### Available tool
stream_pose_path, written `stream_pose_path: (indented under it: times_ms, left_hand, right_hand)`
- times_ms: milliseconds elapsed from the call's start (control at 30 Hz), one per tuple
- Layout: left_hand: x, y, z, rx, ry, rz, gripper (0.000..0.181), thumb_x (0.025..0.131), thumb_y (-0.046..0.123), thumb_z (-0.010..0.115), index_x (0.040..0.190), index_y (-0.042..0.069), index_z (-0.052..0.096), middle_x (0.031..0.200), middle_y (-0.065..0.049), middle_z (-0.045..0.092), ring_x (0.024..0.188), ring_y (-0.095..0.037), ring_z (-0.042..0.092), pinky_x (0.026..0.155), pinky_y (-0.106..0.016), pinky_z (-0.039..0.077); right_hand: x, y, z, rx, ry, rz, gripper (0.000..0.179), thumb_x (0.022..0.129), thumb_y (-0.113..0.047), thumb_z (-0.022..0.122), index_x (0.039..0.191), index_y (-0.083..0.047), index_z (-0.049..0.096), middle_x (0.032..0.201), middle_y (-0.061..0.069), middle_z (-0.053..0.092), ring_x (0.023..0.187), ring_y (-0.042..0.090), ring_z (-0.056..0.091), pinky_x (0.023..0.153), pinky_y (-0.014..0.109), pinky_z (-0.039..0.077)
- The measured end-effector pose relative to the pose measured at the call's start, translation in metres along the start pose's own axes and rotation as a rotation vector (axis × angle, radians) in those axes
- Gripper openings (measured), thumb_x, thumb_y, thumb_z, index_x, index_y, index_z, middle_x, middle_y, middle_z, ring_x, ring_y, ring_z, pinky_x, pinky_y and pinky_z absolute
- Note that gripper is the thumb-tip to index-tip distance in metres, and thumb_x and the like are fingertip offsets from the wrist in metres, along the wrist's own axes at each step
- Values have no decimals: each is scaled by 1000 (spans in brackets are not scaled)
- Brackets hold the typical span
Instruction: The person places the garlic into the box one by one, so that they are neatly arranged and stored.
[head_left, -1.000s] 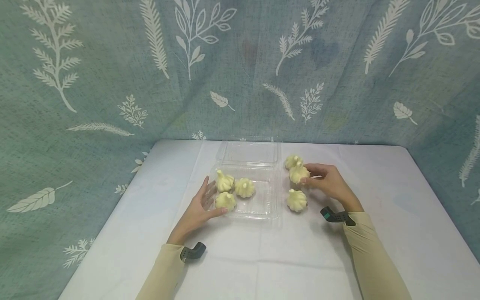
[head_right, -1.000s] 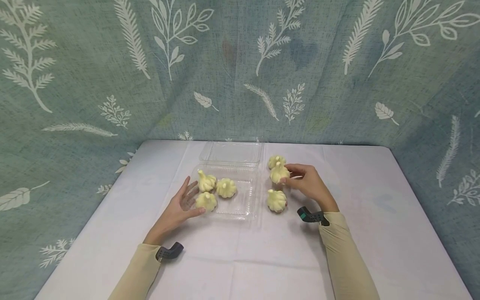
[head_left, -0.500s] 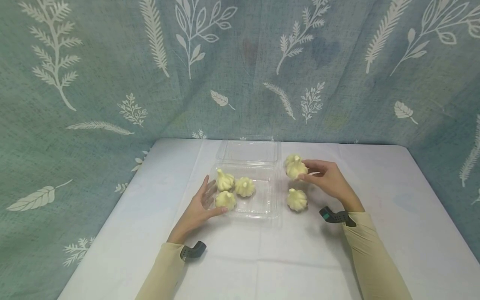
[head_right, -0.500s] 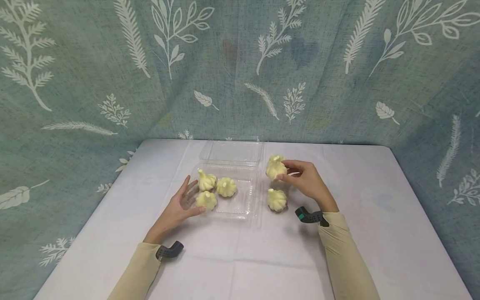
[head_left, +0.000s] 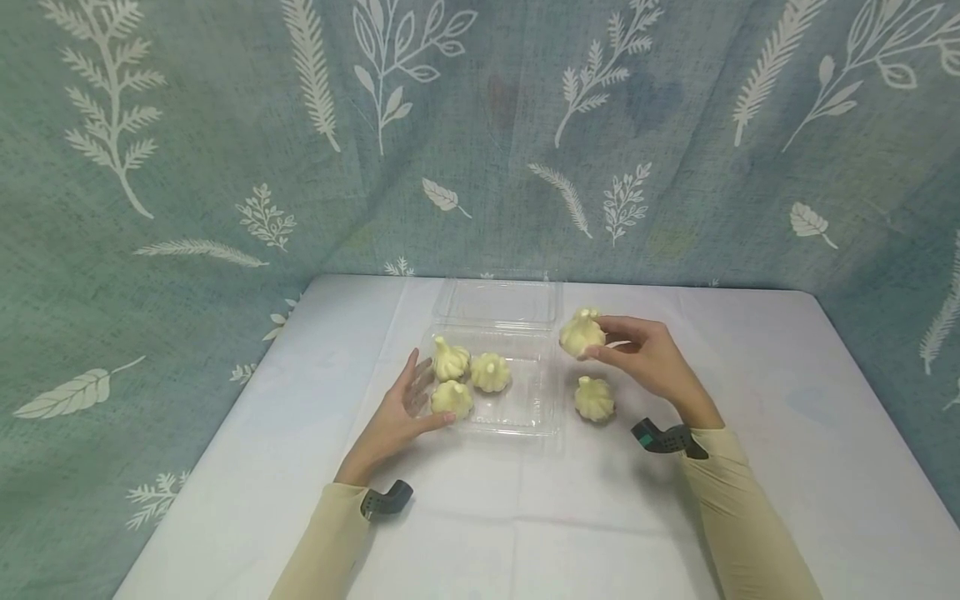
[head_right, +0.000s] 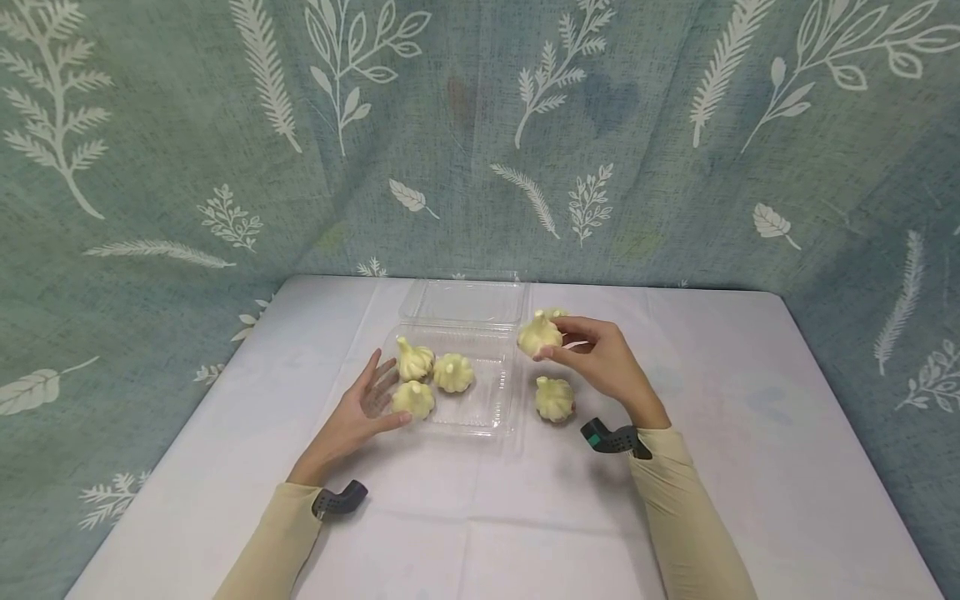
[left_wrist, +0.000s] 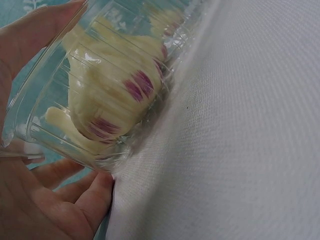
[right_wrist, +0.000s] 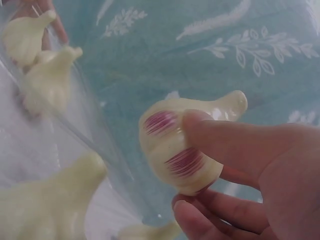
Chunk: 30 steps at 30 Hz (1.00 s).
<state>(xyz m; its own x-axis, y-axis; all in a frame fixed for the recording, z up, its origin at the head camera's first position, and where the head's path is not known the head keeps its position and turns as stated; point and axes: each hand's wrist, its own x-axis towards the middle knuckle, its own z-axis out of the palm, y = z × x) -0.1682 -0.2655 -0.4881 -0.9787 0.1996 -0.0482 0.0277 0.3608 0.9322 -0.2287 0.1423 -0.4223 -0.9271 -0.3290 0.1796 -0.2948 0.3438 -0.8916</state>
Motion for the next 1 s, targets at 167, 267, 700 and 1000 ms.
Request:
stream_pose_path:
  times_ms: [167, 267, 700, 1000]
  left_hand:
    - [-1, 0, 0, -11, -2, 2, 125, 83, 29, 88, 168, 27, -5, 175, -8, 14, 161, -37, 22, 131, -49, 28]
    - [-1, 0, 0, -22, -2, 7, 126, 83, 28, 88, 168, 24, -5, 175, -8, 15, 161, -37, 22, 131, -49, 28]
    - [-1, 0, -1, -24, -1, -2, 126, 83, 29, 88, 168, 27, -5, 176, -7, 14, 161, -37, 22, 132, -48, 27]
    - [-1, 1, 0, -23, 1, 5, 126, 83, 29, 88, 168, 25, -5, 175, -8, 14, 160, -37, 23, 131, -47, 29]
  right_hand:
    - [0, -5, 5, 3, -9, -18, 51, 90, -21, 82, 138, -8, 66, 130, 14, 72, 104, 14, 72, 86, 19, 64]
    - [0, -6, 7, -1, -8, -24, 51, 90, -20, 82, 138, -9, 66, 129, 13, 72, 102, 11, 72, 85, 19, 64]
    - [-1, -20, 22, 29, -27, -80, 46, 90, -16, 82, 133, -5, 69, 125, 13, 73, 106, 19, 72, 85, 21, 65]
    - [-3, -25, 36, 65, -58, -106, 43, 91, -14, 80, 132, -5, 69, 128, 13, 72, 109, 25, 72, 92, 27, 65]
